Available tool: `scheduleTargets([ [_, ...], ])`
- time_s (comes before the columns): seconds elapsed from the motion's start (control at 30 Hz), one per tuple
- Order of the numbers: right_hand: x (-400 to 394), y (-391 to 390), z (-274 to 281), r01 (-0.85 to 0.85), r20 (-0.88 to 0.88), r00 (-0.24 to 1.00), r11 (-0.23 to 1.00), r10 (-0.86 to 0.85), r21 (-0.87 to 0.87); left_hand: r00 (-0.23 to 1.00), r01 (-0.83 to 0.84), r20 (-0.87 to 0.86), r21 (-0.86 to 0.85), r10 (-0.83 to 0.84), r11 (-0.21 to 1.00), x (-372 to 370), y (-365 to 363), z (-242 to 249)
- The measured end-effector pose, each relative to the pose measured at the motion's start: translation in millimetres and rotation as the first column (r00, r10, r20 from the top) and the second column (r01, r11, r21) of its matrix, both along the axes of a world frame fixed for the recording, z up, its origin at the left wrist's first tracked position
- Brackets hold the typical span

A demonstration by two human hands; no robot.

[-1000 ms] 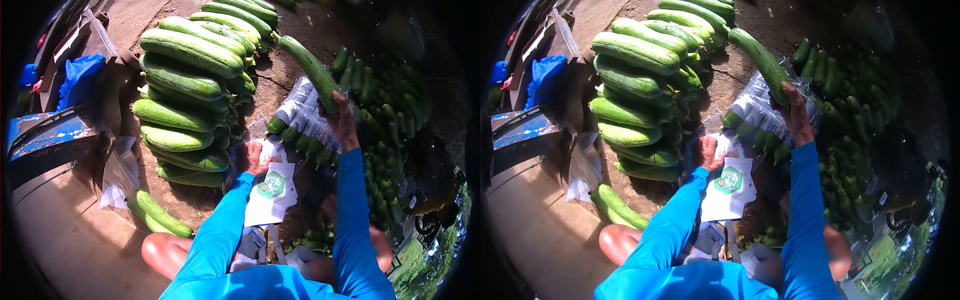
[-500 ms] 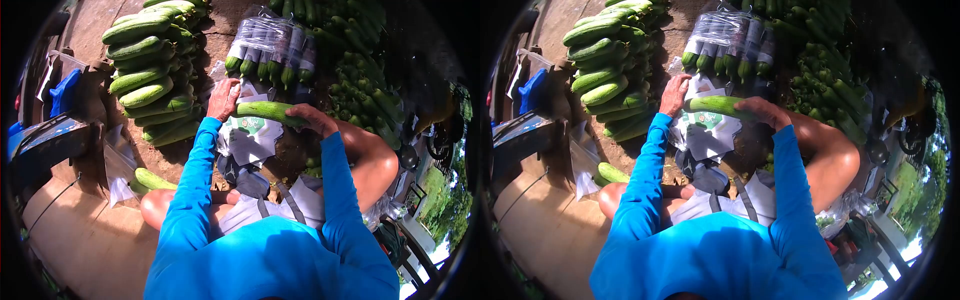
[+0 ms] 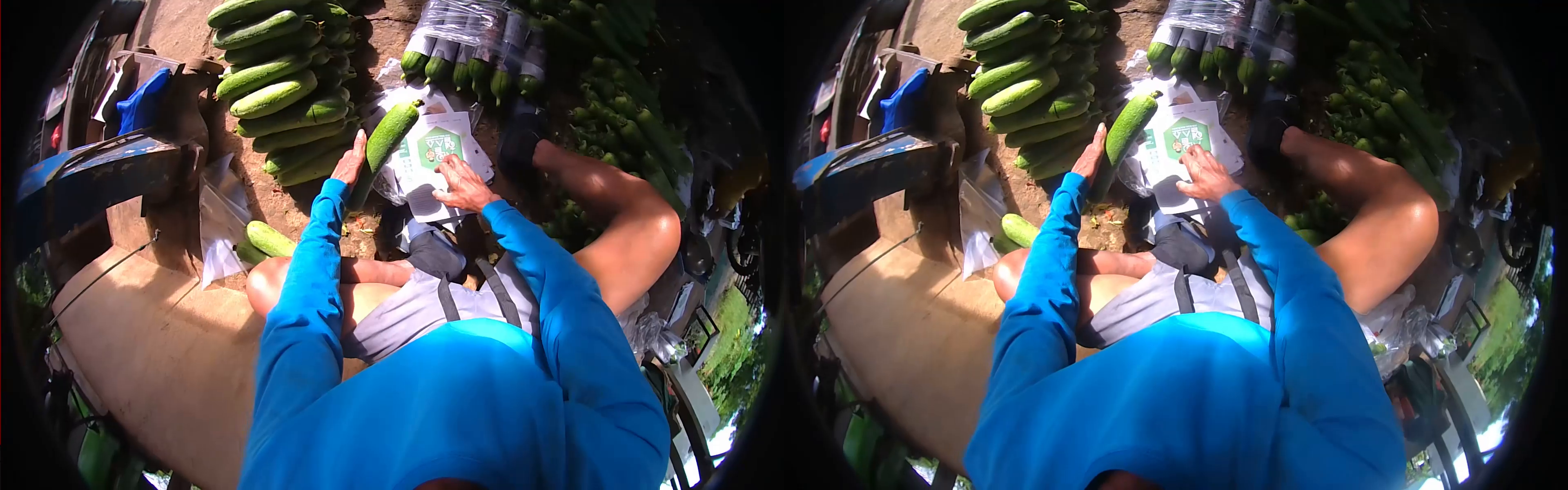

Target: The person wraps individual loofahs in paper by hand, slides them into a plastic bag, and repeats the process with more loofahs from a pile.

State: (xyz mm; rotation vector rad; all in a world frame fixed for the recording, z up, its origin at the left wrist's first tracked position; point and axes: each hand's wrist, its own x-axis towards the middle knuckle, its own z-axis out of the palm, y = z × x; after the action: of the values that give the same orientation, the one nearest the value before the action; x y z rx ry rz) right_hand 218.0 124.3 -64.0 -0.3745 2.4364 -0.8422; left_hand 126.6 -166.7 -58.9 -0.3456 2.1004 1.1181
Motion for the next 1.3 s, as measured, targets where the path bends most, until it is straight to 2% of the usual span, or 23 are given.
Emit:
scheduleTargets([
  [0.03,17.4,-8.3,-12.0,-0.157,-0.084,0.982,0.975,0.171,0.158,0.999,-0.031,-0.021,0.045,0.032,0.998,4.5,-1.3,-1.8],
  [0.07,39.3,-10.8,-10.0,-0.2,-0.207,0.944,0.945,0.256,0.257,0.999,-0.028,-0.021,0.036,0.029,0.999,6.7,-2.1,-6.7],
  [0.13,55.9,-18.5,-4.0,-0.264,-0.193,0.908,0.864,0.373,0.43,0.996,-0.059,-0.055,0.094,0.065,0.994,14.5,0.5,-5.7],
  [0.23,67.5,-21.5,-7.4,-0.148,-0.226,0.929,0.854,0.293,0.499,0.997,-0.037,-0.063,0.126,0.046,0.991,21.0,4.8,-6.4],
  [0.3,70.6,-20.2,-16.6,-0.154,-0.206,0.933,0.844,0.295,0.514,0.998,0.008,-0.069,0.144,0.002,0.99,18.2,6.8,-8.5],
  [0.33,70.1,-18.0,-22.8,-0.168,-0.189,0.932,0.829,0.31,0.533,0.997,0.082,-0.004,0.126,-0.083,0.989,13.7,6.1,-9.4],
  [0.37,71.8,-15.4,-28.4,-0.145,-0.24,0.924,0.851,0.299,0.506,0.984,0.155,0.067,0.111,-0.163,0.982,12.1,6.6,-11.1],
  [0.5,69.7,-11.0,-36.6,-0.165,-0.24,0.928,0.892,0.285,0.42,0.978,0.157,0.122,0.104,-0.169,0.982,14.2,16.3,-27.5],
  [0.57,69.2,-11.1,-37.4,-0.206,-0.216,0.926,0.894,0.309,0.397,0.993,0.118,0.015,0.073,-0.12,0.99,19.0,21.8,-39.0],
  [0.63,72.8,-13.9,-38.3,-0.267,-0.195,0.914,0.889,0.356,0.373,0.991,0.123,0.041,0.07,-0.126,0.99,18.3,27.6,-33.1],
  [0.7,76.4,-16.5,-37.5,-0.246,-0.206,0.917,0.892,0.341,0.379,0.99,0.124,0.061,0.065,-0.128,0.99,17.0,31.8,-30.9],
  [0.77,80.9,-21.1,-36.5,-0.187,-0.237,0.927,0.906,0.291,0.378,0.988,0.152,-0.03,0.093,-0.15,0.984,19.7,30.8,-32.1],
  [0.93,74.9,-21.8,-40.8,-0.177,-0.224,0.937,0.917,0.268,0.357,0.986,0.164,-0.034,0.092,-0.162,0.982,20.1,30.1,-25.5],
  [1.03,72.9,-17.7,-40.4,-0.184,-0.287,0.918,0.936,0.273,0.301,0.993,0.116,-0.013,0.103,-0.115,0.988,20.6,33.1,-22.7],
  [1.1,71.2,-15.2,-41.8,-0.222,-0.256,0.922,0.939,0.29,0.263,0.981,0.182,-0.061,0.007,-0.181,0.983,16.9,36.1,-17.3],
  [1.13,69.5,-13.6,-40.6,-0.258,-0.227,0.925,0.941,0.305,0.217,0.982,0.18,-0.064,0.015,-0.179,0.983,13.9,41.4,-7.3],
  [1.2,67.7,-13.1,-31.1,-0.211,-0.323,0.909,0.959,0.264,0.189,0.965,0.263,0.039,-0.096,-0.261,0.96,6.0,51.7,7.5],
  [1.23,63.8,-14.8,-24.8,-0.211,-0.311,0.913,0.959,0.263,0.191,0.944,0.307,-0.07,-0.164,-0.322,0.937,6.3,53.3,-6.1],
  [1.27,60.2,-16.1,-18.3,-0.211,-0.296,0.918,0.958,0.263,0.195,0.944,0.308,-0.073,-0.151,-0.321,0.939,7.2,53.8,-18.9],
  [1.3,55.7,-17.4,-9.1,-0.221,-0.329,0.9,0.951,0.284,0.218,0.88,0.423,-0.149,-0.189,-0.452,0.886,6.5,56.8,-28.6],
])
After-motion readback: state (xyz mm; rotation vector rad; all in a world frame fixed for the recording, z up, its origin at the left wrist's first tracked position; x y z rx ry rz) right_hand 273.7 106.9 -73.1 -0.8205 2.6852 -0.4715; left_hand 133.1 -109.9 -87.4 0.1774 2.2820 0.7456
